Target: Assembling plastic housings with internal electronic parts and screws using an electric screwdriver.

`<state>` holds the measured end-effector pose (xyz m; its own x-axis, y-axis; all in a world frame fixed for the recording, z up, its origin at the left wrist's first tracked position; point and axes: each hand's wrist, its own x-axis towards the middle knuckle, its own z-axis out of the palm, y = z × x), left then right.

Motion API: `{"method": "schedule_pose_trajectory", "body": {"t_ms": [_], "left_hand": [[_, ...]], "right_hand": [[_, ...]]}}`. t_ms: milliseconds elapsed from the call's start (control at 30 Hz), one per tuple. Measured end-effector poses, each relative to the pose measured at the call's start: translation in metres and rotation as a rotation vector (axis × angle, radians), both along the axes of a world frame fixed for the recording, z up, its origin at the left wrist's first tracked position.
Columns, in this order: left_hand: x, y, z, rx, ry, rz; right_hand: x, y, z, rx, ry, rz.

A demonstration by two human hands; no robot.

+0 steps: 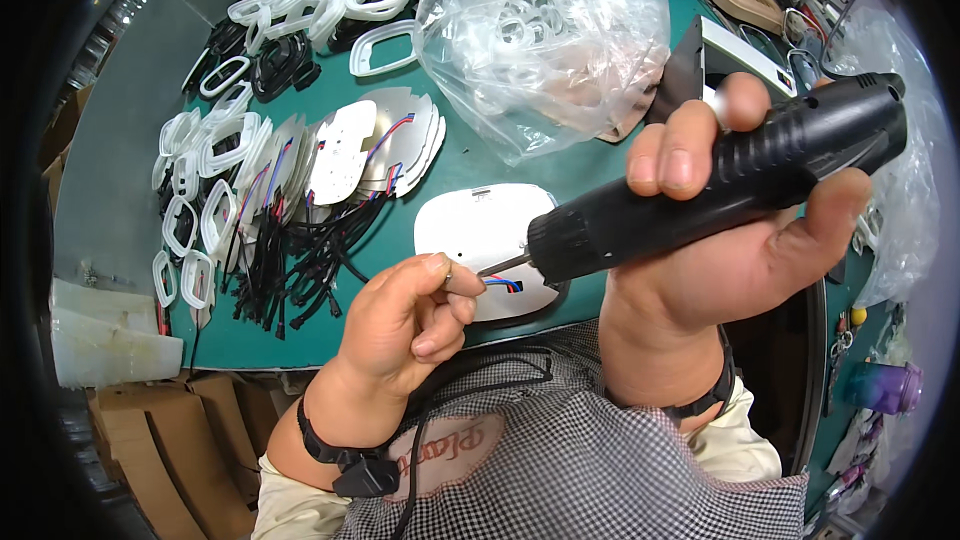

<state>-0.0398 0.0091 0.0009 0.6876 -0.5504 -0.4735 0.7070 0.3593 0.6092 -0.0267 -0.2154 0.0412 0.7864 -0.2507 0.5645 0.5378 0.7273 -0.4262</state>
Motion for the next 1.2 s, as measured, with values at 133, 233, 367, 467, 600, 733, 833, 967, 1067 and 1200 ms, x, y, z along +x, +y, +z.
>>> {"method": "schedule_pose_trajectory", "body": {"t_ms": [133,233,367,467,600,733,833,967,1067,1200], "left_hand": [[-0.002,0.000,0.001,-0.009,0.009,0.024],[-0.005,-0.002,0.001,-0.044,0.028,0.042],[-0.007,-0.005,0.003,-0.040,0.008,0.028],[-0.017,-0.027,0.022,0.184,-0.112,-0.074],[-0.029,-0.046,0.005,0.305,-0.914,-0.644],[-0.037,-0.059,-0.004,0.353,-1.219,-0.899],[-0.029,-0.061,0.005,0.364,-1.167,-0.867],[-0.026,-0.060,0.013,0.359,-0.964,-0.775],[-0.027,-0.061,0.017,0.332,-0.970,-0.695],[-0.024,-0.057,0.020,0.315,-0.962,-0.618]], "right_hand": [[-0.010,-0.013,0.011,0.003,0.036,-0.125],[-0.015,-0.029,0.010,-0.034,0.079,-0.187],[-0.023,-0.029,0.015,-0.005,0.023,-0.294],[-0.039,-0.057,0.022,-0.051,0.095,-0.347],[-0.060,-0.093,0.031,-0.170,-0.015,-0.591],[-0.074,-0.111,0.020,-0.183,-0.004,-0.730],[-0.080,-0.104,0.010,-0.359,0.225,-0.888],[-0.072,-0.097,-0.006,-0.393,0.246,-1.056],[-0.066,-0.101,-0.004,-0.330,0.100,-0.997],[-0.061,-0.105,-0.005,-0.494,0.191,-1.125]]}}
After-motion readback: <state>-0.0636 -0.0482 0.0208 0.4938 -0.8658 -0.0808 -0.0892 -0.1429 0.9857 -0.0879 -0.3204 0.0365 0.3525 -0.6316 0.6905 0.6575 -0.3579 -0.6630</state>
